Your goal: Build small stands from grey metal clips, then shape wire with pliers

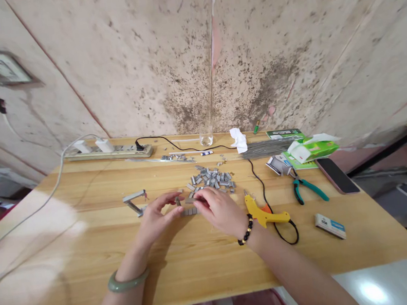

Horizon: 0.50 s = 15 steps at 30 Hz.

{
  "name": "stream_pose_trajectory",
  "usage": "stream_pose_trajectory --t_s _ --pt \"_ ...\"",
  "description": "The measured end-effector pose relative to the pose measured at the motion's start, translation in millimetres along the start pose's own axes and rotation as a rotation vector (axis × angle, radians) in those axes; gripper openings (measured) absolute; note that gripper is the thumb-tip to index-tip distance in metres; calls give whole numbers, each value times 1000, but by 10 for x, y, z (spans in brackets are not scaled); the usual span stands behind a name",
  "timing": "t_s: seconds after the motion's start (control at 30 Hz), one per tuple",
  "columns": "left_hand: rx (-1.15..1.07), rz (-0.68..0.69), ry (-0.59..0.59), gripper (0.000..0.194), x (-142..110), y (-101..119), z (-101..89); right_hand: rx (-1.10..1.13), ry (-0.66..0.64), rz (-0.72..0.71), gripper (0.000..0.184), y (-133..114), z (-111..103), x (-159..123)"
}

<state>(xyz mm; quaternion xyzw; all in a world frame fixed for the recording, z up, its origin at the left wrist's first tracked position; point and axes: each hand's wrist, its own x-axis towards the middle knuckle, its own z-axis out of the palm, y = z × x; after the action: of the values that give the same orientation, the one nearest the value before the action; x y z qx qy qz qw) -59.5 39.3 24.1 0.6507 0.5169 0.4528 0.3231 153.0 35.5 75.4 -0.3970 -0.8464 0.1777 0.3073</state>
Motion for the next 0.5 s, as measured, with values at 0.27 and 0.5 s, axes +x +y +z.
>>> stream_pose_trajectory --t_s 0.27,0.5 --pt "-103 -35 12 40 10 -31 0 29 84 -76 13 -12 158 97" --pt "-136 -32 28 31 11 28 -2 40 95 -101 13 5 232 90"
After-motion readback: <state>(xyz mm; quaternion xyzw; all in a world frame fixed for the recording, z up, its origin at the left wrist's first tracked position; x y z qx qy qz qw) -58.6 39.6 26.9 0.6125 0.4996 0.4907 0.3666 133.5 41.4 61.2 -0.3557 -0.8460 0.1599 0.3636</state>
